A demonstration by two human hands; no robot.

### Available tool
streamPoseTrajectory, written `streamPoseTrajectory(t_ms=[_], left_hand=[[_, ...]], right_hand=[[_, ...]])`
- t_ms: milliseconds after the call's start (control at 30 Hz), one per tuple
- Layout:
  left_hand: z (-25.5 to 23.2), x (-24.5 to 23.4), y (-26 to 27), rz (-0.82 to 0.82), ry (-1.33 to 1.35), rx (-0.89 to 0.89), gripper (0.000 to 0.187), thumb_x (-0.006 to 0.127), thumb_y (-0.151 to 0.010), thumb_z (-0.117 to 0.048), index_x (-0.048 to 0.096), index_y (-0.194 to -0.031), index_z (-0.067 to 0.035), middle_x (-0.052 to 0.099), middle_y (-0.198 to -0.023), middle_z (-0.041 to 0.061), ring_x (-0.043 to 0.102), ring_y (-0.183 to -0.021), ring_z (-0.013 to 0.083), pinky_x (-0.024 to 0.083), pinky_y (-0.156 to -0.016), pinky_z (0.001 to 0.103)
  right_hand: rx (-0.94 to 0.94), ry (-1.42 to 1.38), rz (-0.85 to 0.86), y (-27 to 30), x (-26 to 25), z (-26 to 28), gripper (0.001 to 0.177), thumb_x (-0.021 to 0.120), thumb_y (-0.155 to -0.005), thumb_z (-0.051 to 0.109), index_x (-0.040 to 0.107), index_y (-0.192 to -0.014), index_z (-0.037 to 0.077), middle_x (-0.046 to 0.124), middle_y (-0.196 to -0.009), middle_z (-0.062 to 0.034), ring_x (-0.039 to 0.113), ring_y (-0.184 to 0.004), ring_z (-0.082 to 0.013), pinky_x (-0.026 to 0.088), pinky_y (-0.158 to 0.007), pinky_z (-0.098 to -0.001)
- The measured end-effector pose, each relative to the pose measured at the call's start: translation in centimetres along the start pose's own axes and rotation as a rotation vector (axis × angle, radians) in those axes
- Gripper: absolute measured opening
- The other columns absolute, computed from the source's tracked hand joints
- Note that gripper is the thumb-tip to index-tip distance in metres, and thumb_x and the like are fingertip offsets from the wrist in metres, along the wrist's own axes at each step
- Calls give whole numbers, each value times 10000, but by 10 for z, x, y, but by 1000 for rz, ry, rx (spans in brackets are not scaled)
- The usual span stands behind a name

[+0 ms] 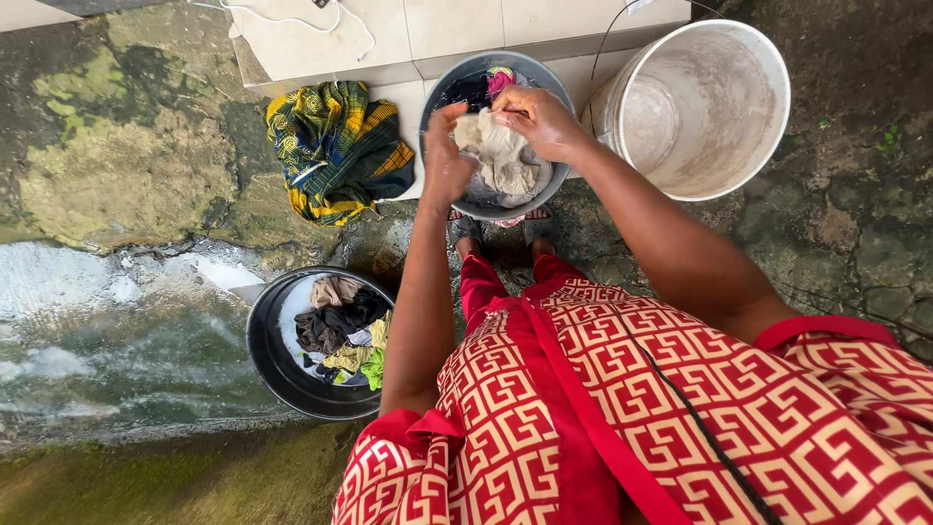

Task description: The person washes clothes by hand in a basin of soapy water, scrubbing and wringing the fabric before placing it in a separate bucket.

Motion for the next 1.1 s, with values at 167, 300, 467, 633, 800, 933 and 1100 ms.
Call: streamPoseTrajectory(t_ms=[167,300,467,633,800,933,1100], left_hand=[[-8,24,7,151,-567,269,835,825,-553,-49,560,-1344,-16,569,-1339,222,491,-1289,411,420,-1002,573],[1,11,-5,317,-654,-100,522,855,-800,-280,667,-1260,-122,662,-1229,116,614,-1213,302,492,-1033,442],[-1,-28,-19,224,-420,-185,450,893,-716,-298,753,-1098,-107,704,-1031,126,706,-936,278,557,-845,400],[-46,-62,-17,82,-304,43,366,811,-847,-211,730,-1191,-116,751,-1048,136,754,-912,253,583,-829,402],[-103,-82,-9,139,-431,2,466,858,-741,-215,692,-1168,-129,754,-920,134,743,-817,279,559,-724,422],[-107,-78,-10,134,-173,5,377,789,-839,-161,688,-1202,-144,790,-984,101,793,-828,224,591,-755,374],[-49,-41,-9,23,-162,-217,267,698,-985,-282,723,-1206,-134,794,-1004,119,741,-857,276,558,-809,387]], right_hand=[[-146,-336,155,17,-3,41,91,629,-1074,106,645,-1115,25,614,-1098,-55,578,-1037,-127,506,-905,-316],[-112,-358,3,19,-34,36,177,612,-1059,215,638,-1110,48,618,-1100,-40,584,-1008,-139,546,-930,-325],[-28,-243,-140,20,-70,1,496,713,-1141,436,463,-988,36,438,-884,-62,451,-847,-200,428,-921,-385],[-174,643,-18,16,-78,9,549,941,-724,397,664,-1076,78,564,-1037,-125,542,-1050,-301,469,-881,-498],[-74,723,-164,21,-103,4,341,869,-832,234,767,-1125,92,616,-1139,-154,581,-1178,-312,523,-992,-445],[130,-289,-275,17,-89,-24,314,594,-947,17,660,-1234,124,700,-1244,-42,698,-1129,-155,597,-989,-287],[10,-539,-253,2,-49,-41,171,568,-1036,-79,679,-1072,46,700,-1024,-100,690,-924,-195,630,-831,-350]])
Point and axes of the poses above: each hand's wrist, its own y-axis away from the middle knuckle, its own x-axis out of the palm, z = x × y, the point moved 5 cm from there along -y, towards the middle knuckle
